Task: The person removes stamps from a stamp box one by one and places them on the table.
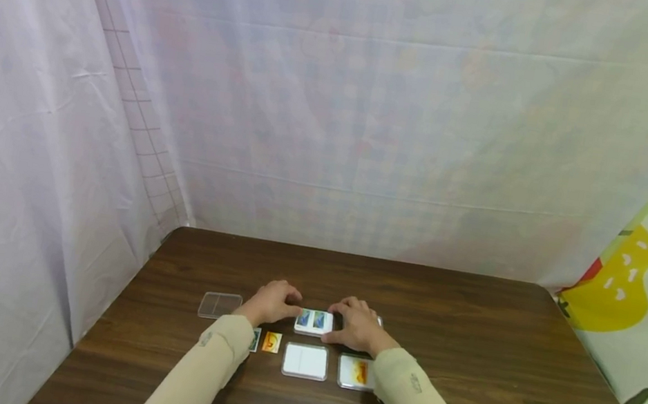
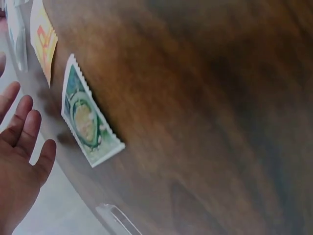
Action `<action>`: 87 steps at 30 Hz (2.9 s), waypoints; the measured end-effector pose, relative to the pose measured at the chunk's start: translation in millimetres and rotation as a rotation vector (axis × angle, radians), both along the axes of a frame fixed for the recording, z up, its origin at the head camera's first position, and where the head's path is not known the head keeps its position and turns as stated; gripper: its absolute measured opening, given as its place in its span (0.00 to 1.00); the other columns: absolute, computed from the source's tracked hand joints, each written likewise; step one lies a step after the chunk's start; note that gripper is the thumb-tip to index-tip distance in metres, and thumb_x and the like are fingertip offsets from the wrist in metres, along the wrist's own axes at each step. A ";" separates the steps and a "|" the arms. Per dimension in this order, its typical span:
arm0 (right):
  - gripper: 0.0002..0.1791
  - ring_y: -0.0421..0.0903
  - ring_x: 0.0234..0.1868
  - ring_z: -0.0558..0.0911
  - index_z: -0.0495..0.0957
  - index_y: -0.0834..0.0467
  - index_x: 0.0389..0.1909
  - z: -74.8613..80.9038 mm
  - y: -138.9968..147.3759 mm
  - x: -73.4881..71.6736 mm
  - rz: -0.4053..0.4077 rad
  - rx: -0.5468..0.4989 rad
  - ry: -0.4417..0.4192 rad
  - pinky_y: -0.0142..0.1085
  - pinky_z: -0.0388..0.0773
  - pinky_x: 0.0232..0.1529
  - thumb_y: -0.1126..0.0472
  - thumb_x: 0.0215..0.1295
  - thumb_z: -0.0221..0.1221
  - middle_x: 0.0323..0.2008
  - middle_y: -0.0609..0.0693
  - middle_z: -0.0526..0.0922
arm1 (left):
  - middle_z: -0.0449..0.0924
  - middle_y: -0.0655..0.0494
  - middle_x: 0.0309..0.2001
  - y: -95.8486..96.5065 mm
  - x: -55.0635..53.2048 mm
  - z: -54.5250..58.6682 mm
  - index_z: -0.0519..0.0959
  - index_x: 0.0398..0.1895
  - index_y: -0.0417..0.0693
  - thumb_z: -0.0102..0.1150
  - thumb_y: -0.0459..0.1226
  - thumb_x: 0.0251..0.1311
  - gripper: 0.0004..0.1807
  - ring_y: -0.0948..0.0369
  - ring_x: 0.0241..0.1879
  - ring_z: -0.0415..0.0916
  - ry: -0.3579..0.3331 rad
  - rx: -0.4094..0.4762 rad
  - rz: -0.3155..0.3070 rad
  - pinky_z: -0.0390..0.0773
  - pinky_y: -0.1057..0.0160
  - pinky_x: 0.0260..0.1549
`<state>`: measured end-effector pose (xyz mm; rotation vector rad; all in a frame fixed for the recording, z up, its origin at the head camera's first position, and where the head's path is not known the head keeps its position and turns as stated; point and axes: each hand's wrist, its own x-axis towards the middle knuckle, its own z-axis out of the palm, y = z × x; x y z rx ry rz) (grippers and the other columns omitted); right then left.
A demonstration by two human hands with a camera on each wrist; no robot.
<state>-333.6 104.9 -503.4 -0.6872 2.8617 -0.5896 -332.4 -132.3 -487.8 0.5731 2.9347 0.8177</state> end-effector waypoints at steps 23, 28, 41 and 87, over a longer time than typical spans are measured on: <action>0.33 0.60 0.66 0.65 0.77 0.49 0.58 -3.1 2.7 -1.0 0.009 -0.002 0.008 0.60 0.60 0.63 0.37 0.53 0.70 0.64 0.58 0.69 | 0.81 0.54 0.41 7.5 3.8 -0.8 0.86 0.42 0.45 0.66 0.45 0.62 0.14 0.51 0.49 0.75 -0.017 -0.038 0.012 0.69 0.42 0.54; 0.33 0.60 0.66 0.65 0.77 0.48 0.57 -2.1 2.3 -0.6 0.004 -0.004 0.002 0.60 0.60 0.64 0.36 0.53 0.69 0.64 0.57 0.69 | 0.80 0.54 0.41 8.6 4.1 -2.4 0.86 0.41 0.46 0.66 0.45 0.62 0.13 0.51 0.49 0.74 -0.009 -0.049 0.016 0.69 0.43 0.53; 0.34 0.58 0.65 0.66 0.77 0.48 0.58 -3.0 1.2 -0.5 -0.001 -0.008 -0.008 0.59 0.60 0.64 0.36 0.53 0.70 0.63 0.56 0.69 | 0.78 0.58 0.35 8.6 4.8 -4.5 0.86 0.38 0.48 0.68 0.44 0.59 0.10 0.55 0.43 0.74 0.044 -0.044 0.025 0.71 0.46 0.48; 0.33 0.58 0.65 0.66 0.77 0.48 0.58 -1.7 4.1 1.1 0.008 -0.028 -0.001 0.58 0.60 0.64 0.38 0.54 0.70 0.63 0.56 0.69 | 0.82 0.57 0.35 -28.5 -0.5 27.1 0.84 0.33 0.45 0.63 0.36 0.64 0.05 0.61 0.36 0.74 -0.030 0.159 0.043 0.75 0.57 0.41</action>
